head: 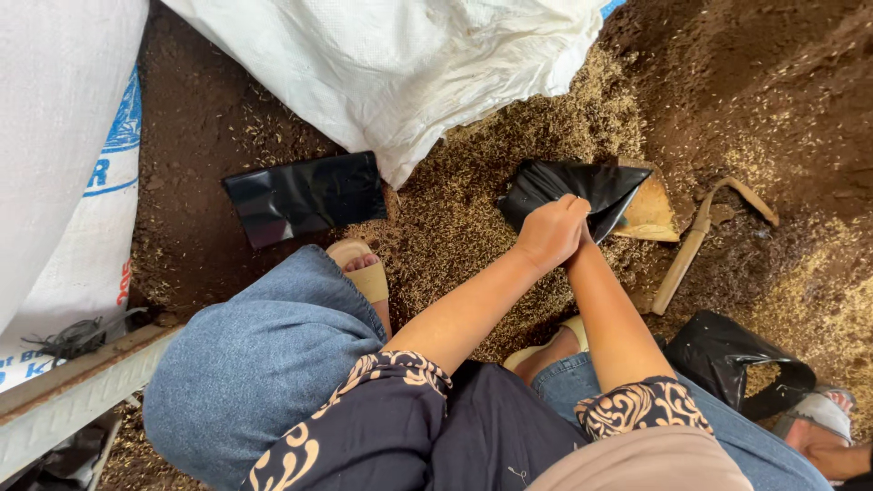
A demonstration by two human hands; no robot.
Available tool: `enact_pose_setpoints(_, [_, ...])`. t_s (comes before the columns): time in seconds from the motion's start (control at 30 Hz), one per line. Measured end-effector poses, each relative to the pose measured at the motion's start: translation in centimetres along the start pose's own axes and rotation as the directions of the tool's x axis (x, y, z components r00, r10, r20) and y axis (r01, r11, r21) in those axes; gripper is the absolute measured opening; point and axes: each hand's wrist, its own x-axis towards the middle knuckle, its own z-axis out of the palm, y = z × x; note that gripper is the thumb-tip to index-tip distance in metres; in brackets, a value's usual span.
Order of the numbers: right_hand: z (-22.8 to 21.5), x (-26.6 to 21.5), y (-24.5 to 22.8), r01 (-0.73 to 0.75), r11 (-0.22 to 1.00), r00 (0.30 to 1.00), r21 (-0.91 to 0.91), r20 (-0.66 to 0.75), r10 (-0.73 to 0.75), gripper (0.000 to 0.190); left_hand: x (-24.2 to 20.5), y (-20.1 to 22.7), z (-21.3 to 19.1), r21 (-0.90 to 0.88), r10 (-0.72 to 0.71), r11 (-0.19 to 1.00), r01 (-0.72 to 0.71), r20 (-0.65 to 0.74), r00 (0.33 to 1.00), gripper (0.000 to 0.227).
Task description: The person scoops grain from a large pile on the floor using a scoop and pours it into a black plastic bag. They repeat this process, filling the bag and then tying it closed.
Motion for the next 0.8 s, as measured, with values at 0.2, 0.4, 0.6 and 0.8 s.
enact_pose_setpoints(0.2, [-1.2,0.0,-0.2,0.04,0.986,0.998,0.164,0.036,-0.047,0.036,-0.1,-0.3,-0.8,-0.044,-0.108,0.993,0.109,0.022,0.994,0.015])
enact_pose_setpoints(0.4, [-0.4,0.2,-2.0,0.163,0.975,0.963,0.15,0.192,-0.191,0.04,-0.7,-6.5,-2.3,-0.122,-0.722,0.691,0.712,-0.077,0.687,0.046])
enact_pose_setpoints(0.6, [0.1,1.0,-2.7,-0.032,0.976,0.999,0.217,-0.028,0.039,0.056,-3.0,-10.1,-1.2,-0.012,-0.74,0.658,0.753,0.176,0.65,0.056])
enact_pose_setpoints(0.8, [-1.4,5.0,-2.5,-0.118,0.935,0.991,0.336,-0.016,0.131,0.069,-2.9,-10.2,-1.9,0.166,-0.71,0.704,0.69,0.185,0.68,0.056])
